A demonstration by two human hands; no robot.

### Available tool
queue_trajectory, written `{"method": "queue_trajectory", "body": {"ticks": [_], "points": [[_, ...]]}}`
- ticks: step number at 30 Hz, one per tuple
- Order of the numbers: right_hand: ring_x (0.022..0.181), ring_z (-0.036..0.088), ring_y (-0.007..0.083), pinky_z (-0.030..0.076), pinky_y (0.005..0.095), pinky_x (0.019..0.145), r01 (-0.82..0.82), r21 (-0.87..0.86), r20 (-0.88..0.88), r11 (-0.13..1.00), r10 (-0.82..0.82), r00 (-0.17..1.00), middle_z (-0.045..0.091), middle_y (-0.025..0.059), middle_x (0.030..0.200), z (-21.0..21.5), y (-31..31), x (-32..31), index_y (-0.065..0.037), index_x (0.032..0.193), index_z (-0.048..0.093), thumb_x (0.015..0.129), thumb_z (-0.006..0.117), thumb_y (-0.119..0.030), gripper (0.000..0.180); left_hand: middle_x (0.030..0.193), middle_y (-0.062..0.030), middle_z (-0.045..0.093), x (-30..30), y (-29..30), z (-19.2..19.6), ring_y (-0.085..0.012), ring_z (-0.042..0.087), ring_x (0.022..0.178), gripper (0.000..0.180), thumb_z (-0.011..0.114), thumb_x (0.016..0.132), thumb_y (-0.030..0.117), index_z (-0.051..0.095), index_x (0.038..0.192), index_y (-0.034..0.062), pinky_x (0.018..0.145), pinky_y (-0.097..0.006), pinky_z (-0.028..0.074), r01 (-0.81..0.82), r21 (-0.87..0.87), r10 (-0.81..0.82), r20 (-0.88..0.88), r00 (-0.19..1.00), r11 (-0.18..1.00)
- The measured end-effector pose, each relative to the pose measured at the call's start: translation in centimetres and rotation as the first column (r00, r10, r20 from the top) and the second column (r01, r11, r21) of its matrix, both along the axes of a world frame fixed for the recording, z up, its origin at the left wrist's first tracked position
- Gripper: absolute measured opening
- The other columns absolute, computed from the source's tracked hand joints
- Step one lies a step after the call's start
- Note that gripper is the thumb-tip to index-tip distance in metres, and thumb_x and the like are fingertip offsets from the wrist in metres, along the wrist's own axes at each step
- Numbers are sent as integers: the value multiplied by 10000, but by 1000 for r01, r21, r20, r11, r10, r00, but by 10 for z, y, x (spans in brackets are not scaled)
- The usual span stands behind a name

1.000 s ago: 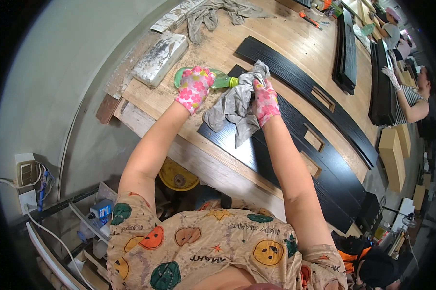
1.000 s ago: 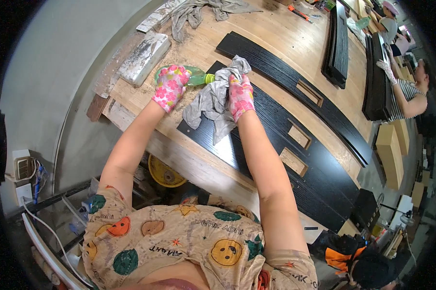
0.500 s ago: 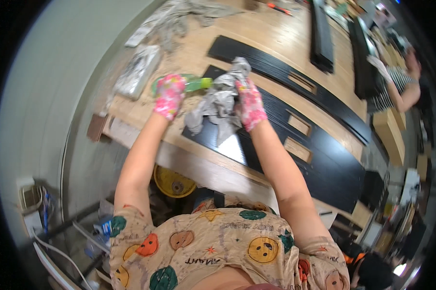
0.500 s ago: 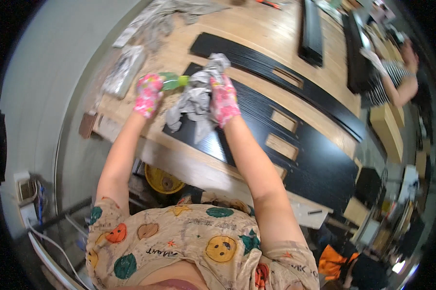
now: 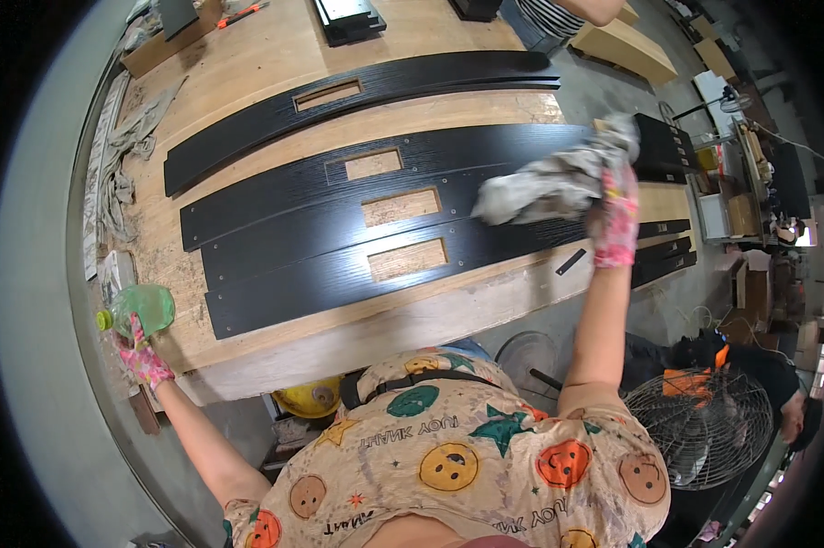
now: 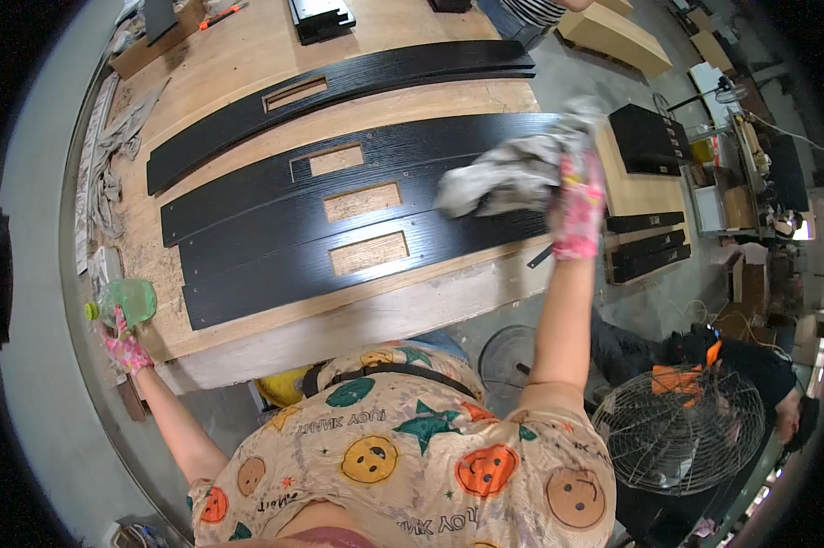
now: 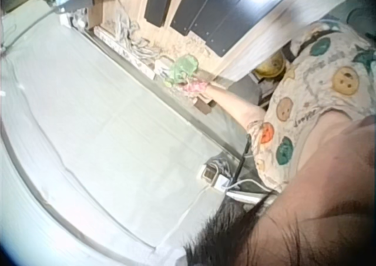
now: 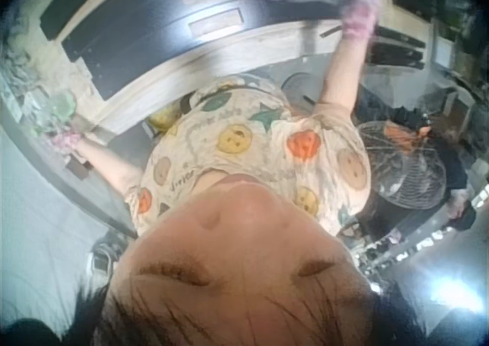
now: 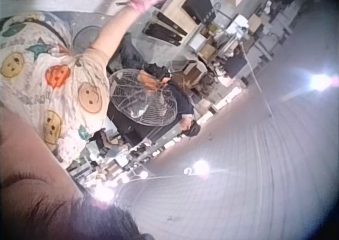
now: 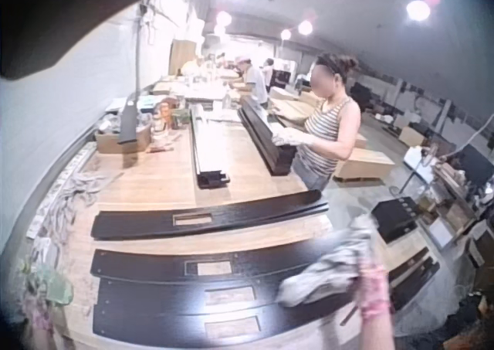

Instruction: Cleaning and applying liquid to black furniture panels using a cloth.

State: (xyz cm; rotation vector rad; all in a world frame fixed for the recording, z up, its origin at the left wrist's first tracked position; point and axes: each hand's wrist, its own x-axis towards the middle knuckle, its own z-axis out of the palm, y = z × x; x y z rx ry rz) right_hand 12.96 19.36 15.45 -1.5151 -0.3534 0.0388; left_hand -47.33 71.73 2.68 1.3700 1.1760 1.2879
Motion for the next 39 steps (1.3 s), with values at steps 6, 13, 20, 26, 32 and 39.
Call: {"method": "queue_trajectory", "body": {"ticks": [6, 13, 20, 26, 32, 39], "points": [[1241, 452, 332, 367, 422, 1042, 493, -487, 504, 721, -229, 833, 423, 208, 1378, -69, 43, -4, 10, 1399, 347, 912, 573, -259, 600, 1335, -153, 480, 196, -142, 48, -277, 560, 1113, 487, 578, 907, 231, 445, 1350, 78, 859, -332, 511, 425, 447, -164, -513, 843, 787], [1225, 431, 402, 335, 484, 1047, 60, -730, 458, 681, 422, 782, 485, 155, 1347, -143, 146, -78, -154, 1157, 640, 870, 580, -274, 317, 1451, -131, 389, 339, -157, -12, -286, 307, 1372, 531, 491, 925, 465, 489, 1358, 158, 1129, -451, 193, 618, 255, 141, -963, 228, 743], [933, 558, 338, 415, 482, 816, 467, -803, 542, 371, 128, 830, 621, 148, 946, -119, 90, 17, -72, 950, 629, 780, 635, -262, 255, 1445, -106, 402, 346, -165, 4, -312, 324, 1358, 426, 487, 931, 454, 510, 1335, 321, 1122, -483, 193, 668, 227, 105, -970, 218, 709], [810, 602, 374, 473, 475, 780, 151, -830, 434, 537, 451, 780, 622, 205, 808, -120, 142, -25, -72, 879, 649, 808, 599, -231, 181, 1460, -86, 381, 333, -161, 7, -353, 288, 1369, 383, 469, 939, 431, 499, 1320, 414, 1118, -544, 143, 740, 199, 77, -978, 196, 643], [843, 583, 371, 470, 476, 743, 463, -779, 624, 423, 440, 646, 609, 187, 845, -128, 130, -15, -61, 855, 605, 747, 643, -185, 168, 1457, -75, 386, 338, -165, 11, -343, 318, 1353, 375, 487, 932, 425, 523, 1305, 402, 1111, -542, 179, 735, 212, 87, -975, 205, 644], [664, 609, 361, 480, 431, 582, 443, -863, 504, 245, 346, 791, 618, 160, 688, -101, 97, 31, -46, 860, 612, 714, 635, -91, 155, 1447, -78, 395, 337, -163, 10, -345, 326, 1345, 374, 496, 928, 418, 531, 1300, 391, 1106, -546, 189, 738, 203, 66, -975, 210, 644]]}}
